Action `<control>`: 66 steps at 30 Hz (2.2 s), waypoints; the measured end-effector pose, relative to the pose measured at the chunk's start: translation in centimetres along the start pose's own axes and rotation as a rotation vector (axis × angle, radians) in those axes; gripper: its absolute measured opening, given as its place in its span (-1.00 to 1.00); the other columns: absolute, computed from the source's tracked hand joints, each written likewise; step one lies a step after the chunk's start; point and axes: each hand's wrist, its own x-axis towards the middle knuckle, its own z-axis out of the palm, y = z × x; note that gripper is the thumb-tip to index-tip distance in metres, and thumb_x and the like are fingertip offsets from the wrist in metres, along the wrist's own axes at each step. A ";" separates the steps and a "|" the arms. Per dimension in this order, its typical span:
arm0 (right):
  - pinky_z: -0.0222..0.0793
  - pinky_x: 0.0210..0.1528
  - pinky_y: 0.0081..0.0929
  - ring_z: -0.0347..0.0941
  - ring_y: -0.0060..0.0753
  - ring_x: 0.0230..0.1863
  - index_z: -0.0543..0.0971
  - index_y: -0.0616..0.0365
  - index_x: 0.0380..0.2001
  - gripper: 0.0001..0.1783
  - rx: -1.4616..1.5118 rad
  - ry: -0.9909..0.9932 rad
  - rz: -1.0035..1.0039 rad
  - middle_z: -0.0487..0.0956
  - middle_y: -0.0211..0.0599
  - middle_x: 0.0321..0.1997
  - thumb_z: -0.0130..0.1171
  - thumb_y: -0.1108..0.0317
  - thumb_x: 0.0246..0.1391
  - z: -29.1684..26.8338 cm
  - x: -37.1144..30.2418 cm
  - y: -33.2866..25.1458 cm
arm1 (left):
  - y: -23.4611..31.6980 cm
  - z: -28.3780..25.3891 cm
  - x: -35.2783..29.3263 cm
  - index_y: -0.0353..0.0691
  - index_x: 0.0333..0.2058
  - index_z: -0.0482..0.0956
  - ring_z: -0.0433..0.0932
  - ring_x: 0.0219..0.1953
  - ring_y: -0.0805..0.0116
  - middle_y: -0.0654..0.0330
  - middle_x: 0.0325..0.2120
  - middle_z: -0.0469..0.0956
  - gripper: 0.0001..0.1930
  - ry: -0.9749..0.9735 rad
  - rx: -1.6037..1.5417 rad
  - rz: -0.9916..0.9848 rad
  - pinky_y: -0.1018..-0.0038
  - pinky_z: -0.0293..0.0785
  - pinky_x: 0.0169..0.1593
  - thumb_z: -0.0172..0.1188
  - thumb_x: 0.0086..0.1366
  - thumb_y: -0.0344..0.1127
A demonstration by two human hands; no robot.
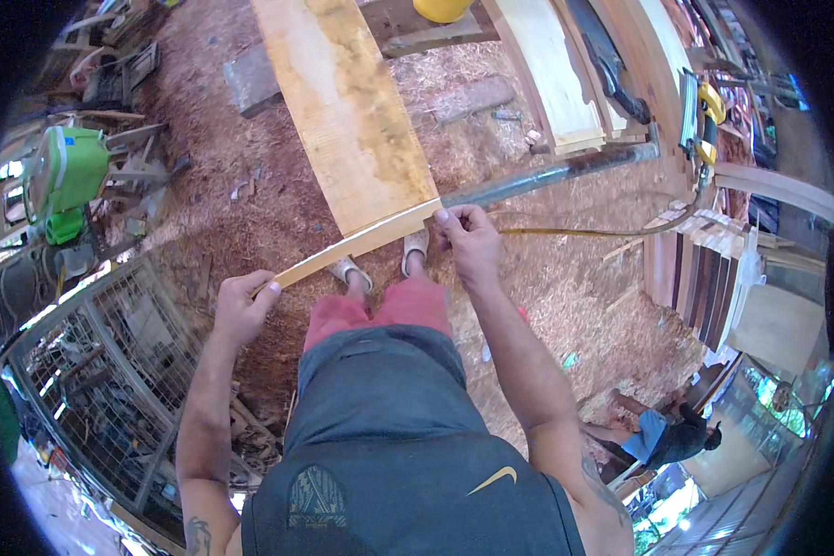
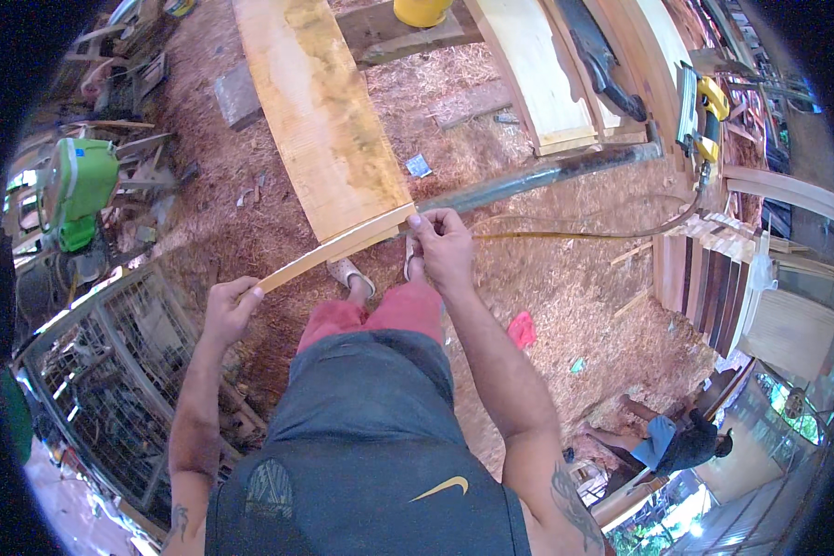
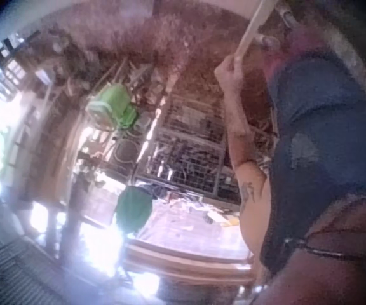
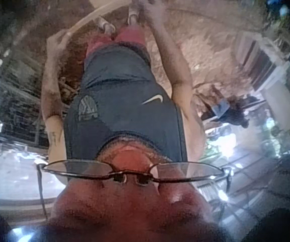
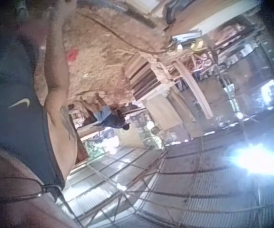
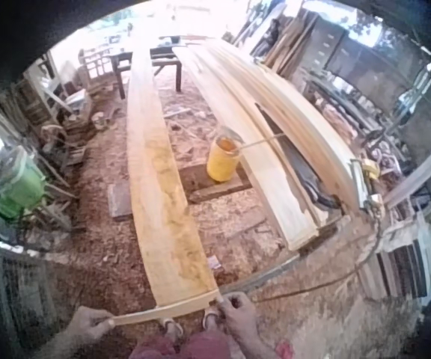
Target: The person measures wood planks with a combination square, marks them with a pencil, secures a small wooden block with a nail gun, and cuts a board with a hand saw.
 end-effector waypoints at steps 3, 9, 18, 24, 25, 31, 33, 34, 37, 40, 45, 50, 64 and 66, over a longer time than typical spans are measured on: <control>0.33 -0.52 -0.65 0.40 -0.72 -0.53 0.54 0.19 -0.31 -0.76 -0.019 0.001 0.014 0.54 -0.51 -0.50 0.38 0.29 0.19 -0.1 0.1 0.1 | -0.1 -0.2 0.3 -0.33 -0.28 0.68 0.59 -0.56 0.24 0.02 -0.63 0.56 -0.76 -0.009 0.052 0.026 0.32 0.45 -0.40 0.21 0.28 -0.25; 0.32 -0.53 -0.66 0.40 -0.70 -0.55 0.53 0.19 -0.31 -0.78 0.010 0.000 0.026 0.53 -0.49 -0.51 0.36 0.31 0.21 0.2 0.0 -0.5 | 0.1 -0.2 0.6 -0.32 -0.29 0.69 0.58 -0.56 0.29 0.05 -0.63 0.57 -0.75 -0.028 0.014 -0.030 0.33 0.44 -0.41 0.21 0.27 -0.23; 0.32 -0.54 -0.64 0.39 -0.70 -0.56 0.54 0.19 -0.30 -0.76 0.002 0.004 0.038 0.54 -0.48 -0.52 0.36 0.28 0.21 0.2 0.2 -0.4 | -0.3 -0.3 1.0 -0.33 -0.28 0.69 0.62 -0.54 0.28 0.06 -0.62 0.60 -0.74 -0.042 0.020 -0.048 0.35 0.47 -0.38 0.20 0.27 -0.23; 0.32 -0.56 -0.63 0.39 -0.70 -0.59 0.54 0.20 -0.31 -0.77 -0.018 0.012 0.032 0.56 -0.46 -0.53 0.35 0.28 0.21 0.0 0.6 0.4 | 0.3 -0.4 1.3 -0.34 -0.29 0.69 0.58 -0.57 0.41 0.16 -0.66 0.56 -0.75 -0.069 -0.007 -0.094 0.41 0.44 -0.43 0.20 0.28 -0.24; 0.32 -0.56 -0.63 0.39 -0.70 -0.59 0.54 0.20 -0.31 -0.77 -0.018 0.015 0.034 0.56 -0.46 -0.53 0.35 0.28 0.21 0.0 0.5 0.3 | 0.4 -0.4 1.3 -0.34 -0.29 0.69 0.56 -0.58 0.44 0.19 -0.66 0.55 -0.75 -0.069 -0.025 -0.103 0.42 0.44 -0.44 0.20 0.28 -0.25; 0.35 -0.56 -0.69 0.42 -0.70 -0.56 0.53 0.18 -0.33 -0.78 -0.039 0.023 0.033 0.56 -0.46 -0.48 0.35 0.30 0.21 0.3 0.4 0.1 | -0.3 -0.5 1.7 -0.36 -0.31 0.68 0.53 -0.58 0.49 0.25 -0.67 0.55 -0.76 -0.086 -0.068 -0.111 0.46 0.42 -0.45 0.18 0.29 -0.27; 0.34 -0.56 -0.67 0.42 -0.69 -0.56 0.54 0.19 -0.32 -0.78 -0.044 0.014 0.081 0.56 -0.46 -0.48 0.35 0.30 0.22 0.5 0.3 -0.2 | -0.5 -0.6 1.7 -0.36 -0.31 0.68 0.53 -0.58 0.50 0.25 -0.67 0.55 -0.76 -0.086 -0.061 -0.110 0.47 0.41 -0.45 0.18 0.29 -0.27; 0.34 -0.56 -0.67 0.42 -0.69 -0.56 0.54 0.19 -0.32 -0.78 -0.040 0.011 0.085 0.56 -0.46 -0.48 0.35 0.30 0.22 0.7 0.2 -0.4 | -0.5 -0.7 1.7 -0.36 -0.31 0.69 0.52 -0.58 0.51 0.25 -0.67 0.54 -0.75 -0.096 -0.072 -0.104 0.47 0.41 -0.45 0.18 0.29 -0.26; 0.31 -0.58 -0.62 0.40 -0.68 -0.60 0.51 0.17 -0.34 -0.78 -0.009 0.035 0.047 0.55 -0.45 -0.55 0.32 0.30 0.23 1.0 0.0 -0.8 | -0.7 -0.6 1.7 -0.35 -0.31 0.69 0.49 -0.58 0.52 0.26 -0.67 0.53 -0.74 -0.101 -0.115 -0.130 0.48 0.40 -0.45 0.17 0.29 -0.25; 0.32 -0.57 -0.64 0.41 -0.69 -0.58 0.49 0.17 -0.36 -0.75 -0.034 0.026 0.084 0.54 -0.45 -0.54 0.34 0.29 0.21 0.3 0.5 -0.4 | -1.1 -0.1 1.9 -0.35 -0.31 0.70 0.48 -0.58 0.53 0.27 -0.67 0.52 -0.73 -0.096 -0.142 -0.168 0.47 0.39 -0.45 0.17 0.29 -0.24; 0.34 -0.53 -0.64 0.41 -0.70 -0.55 0.50 0.18 -0.37 -0.76 -0.059 0.042 0.039 0.55 -0.45 -0.51 0.35 0.30 0.20 0.4 0.4 -0.6 | -1.4 -0.2 2.0 -0.35 -0.32 0.70 0.47 -0.58 0.53 0.27 -0.67 0.52 -0.73 -0.112 -0.145 -0.136 0.47 0.37 -0.46 0.17 0.28 -0.23; 0.32 -0.56 -0.66 0.38 -0.70 -0.59 0.51 0.14 -0.36 -0.77 -0.146 0.068 -0.007 0.53 -0.47 -0.53 0.34 0.29 0.21 0.3 0.6 0.1 | -1.3 -0.3 2.0 -0.36 -0.38 0.66 0.46 -0.59 0.55 0.28 -0.69 0.49 -0.73 -0.131 -0.169 -0.158 0.46 0.33 -0.48 0.16 0.27 -0.23; 0.35 -0.45 -0.55 0.39 -0.66 -0.50 0.54 0.20 -0.41 -0.74 -0.233 0.107 0.010 0.55 -0.44 -0.52 0.37 0.26 0.16 0.7 0.7 -0.6 | 0.2 0.4 2.5 -0.17 -0.45 0.66 0.50 -0.57 -0.02 0.00 -0.69 0.48 -0.47 -0.046 0.274 -0.152 0.15 0.39 -0.41 0.16 0.31 0.24; 0.35 -0.45 -0.54 0.39 -0.65 -0.50 0.53 0.19 -0.41 -0.73 -0.375 0.150 -0.021 0.55 -0.44 -0.53 0.39 0.26 0.15 0.8 0.9 -0.5 | 0.4 0.5 2.6 -0.16 -0.46 0.67 0.51 -0.56 -0.04 0.00 -0.68 0.49 -0.45 -0.053 0.316 -0.149 0.14 0.40 -0.40 0.14 0.32 0.26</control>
